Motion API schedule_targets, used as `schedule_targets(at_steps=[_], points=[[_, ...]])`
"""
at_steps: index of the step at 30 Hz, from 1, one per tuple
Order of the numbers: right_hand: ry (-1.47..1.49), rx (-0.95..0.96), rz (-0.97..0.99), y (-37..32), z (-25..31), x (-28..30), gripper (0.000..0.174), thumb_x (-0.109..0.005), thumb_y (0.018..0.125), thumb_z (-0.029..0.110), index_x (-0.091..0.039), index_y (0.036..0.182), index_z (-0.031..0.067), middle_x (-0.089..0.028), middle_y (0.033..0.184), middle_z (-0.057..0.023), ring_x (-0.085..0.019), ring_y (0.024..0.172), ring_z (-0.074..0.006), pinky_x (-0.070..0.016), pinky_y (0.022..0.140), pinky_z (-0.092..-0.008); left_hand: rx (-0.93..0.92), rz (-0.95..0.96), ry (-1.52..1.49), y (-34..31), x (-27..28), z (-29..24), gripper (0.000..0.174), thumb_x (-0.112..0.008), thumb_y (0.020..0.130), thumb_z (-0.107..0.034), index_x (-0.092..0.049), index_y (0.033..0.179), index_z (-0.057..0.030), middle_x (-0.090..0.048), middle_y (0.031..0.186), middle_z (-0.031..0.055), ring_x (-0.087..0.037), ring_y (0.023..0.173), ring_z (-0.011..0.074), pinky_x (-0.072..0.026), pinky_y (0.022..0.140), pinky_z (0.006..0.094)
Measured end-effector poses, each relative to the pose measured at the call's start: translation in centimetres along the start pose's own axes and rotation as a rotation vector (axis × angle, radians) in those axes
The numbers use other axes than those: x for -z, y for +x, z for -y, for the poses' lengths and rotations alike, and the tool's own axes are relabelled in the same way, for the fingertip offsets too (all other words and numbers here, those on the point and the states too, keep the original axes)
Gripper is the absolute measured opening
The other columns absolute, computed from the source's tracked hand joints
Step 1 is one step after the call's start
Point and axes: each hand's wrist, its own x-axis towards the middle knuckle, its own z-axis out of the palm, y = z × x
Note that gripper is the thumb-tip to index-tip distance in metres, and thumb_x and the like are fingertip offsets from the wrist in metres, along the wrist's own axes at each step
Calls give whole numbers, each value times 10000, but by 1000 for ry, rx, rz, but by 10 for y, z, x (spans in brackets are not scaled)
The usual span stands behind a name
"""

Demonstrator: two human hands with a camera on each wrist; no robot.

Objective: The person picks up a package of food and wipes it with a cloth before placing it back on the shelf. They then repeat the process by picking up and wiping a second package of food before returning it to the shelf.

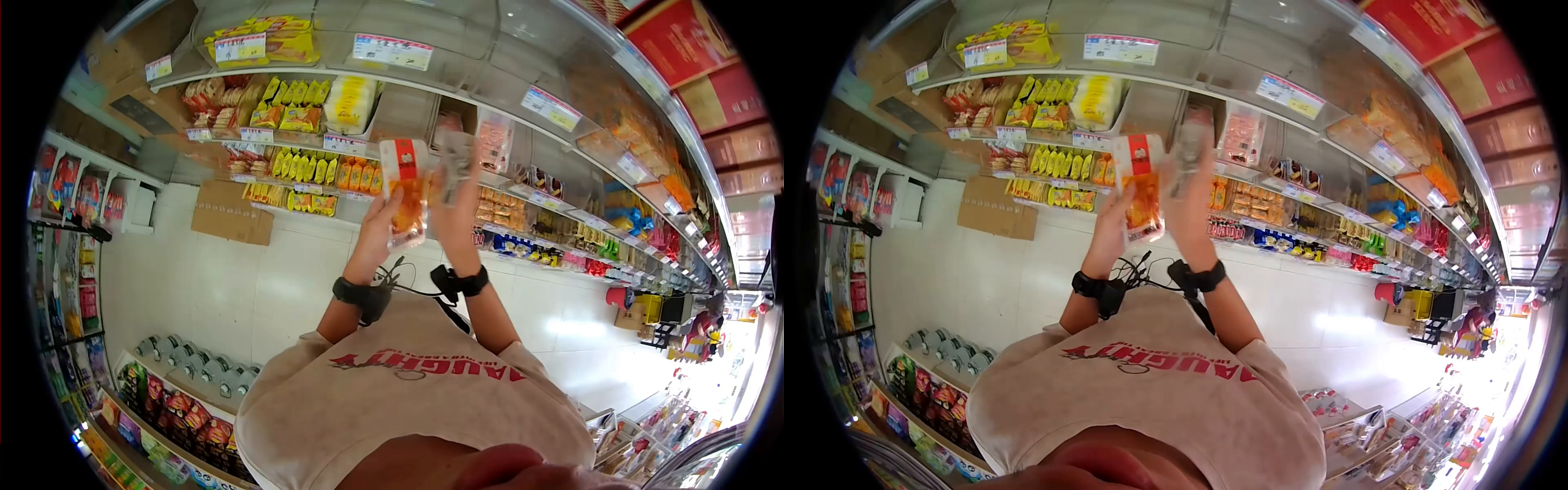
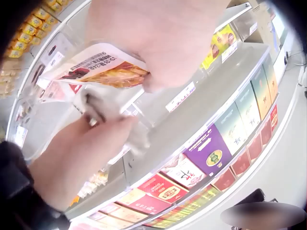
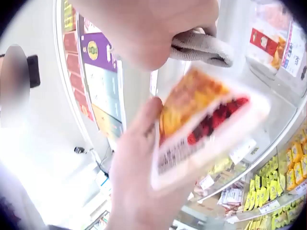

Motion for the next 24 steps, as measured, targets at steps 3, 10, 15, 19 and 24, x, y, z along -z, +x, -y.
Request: schedule_targets(at_steps=[3, 10, 15, 19, 24], points=[[-136, 262, 263, -20, 12, -3, 610, -611, 963, 142, -379, 1509, -3, -409, 1540, -200, -393, 1424, -385, -265, 1193, -459, -89, 71, -81, -2, -28, 12, 563, -382, 1083, -462, -408, 1487, -72, -524, 1427, 62, -507, 1306, 172, -401, 1103, 357], [44, 210, 368, -49, 5, 53, 496, -571, 962, 103, -499, 1446, 26, -421, 1558, -154, -334, 1476, -338, -212, 1218, -467, -65, 53, 0, -6, -59, 41, 682, -306, 1069, -576, -383, 1495, -49, -518, 1418, 76, -538, 1236, 165, -434, 1052, 308], [7, 265, 185, -28, 8, 113, 447, -570, 961, 95, -544, 1404, 48, -434, 1544, -157, -356, 1455, -350, -224, 1210, -469, -17, 98, 470, -13, -94, 72, 725, -263, 1050, -625, -452, 1432, -39, -589, 1245, 56, -573, 1098, 121, -479, 901, 258], [-37, 206, 214, -28, -18, 158, 371, -580, 969, 91, -580, 1336, 42, -533, 1432, -169, -496, 1326, -367, -385, 1112, -414, -126, 257, 815, -40, -121, 79, 598, -342, 1098, -462, -395, 1488, -12, -551, 1354, 96, -534, 1223, 151, -448, 1022, 288], [345, -155, 61, -65, -32, 167, 471, -543, 1003, 125, -480, 1465, 53, -471, 1465, -195, -459, 1344, -369, -363, 1114, -411, -95, 79, 321, -56, -147, 120, 586, -424, 1077, -459, -397, 1495, -49, -580, 1357, 98, -557, 1243, 182, -439, 1064, 334]])
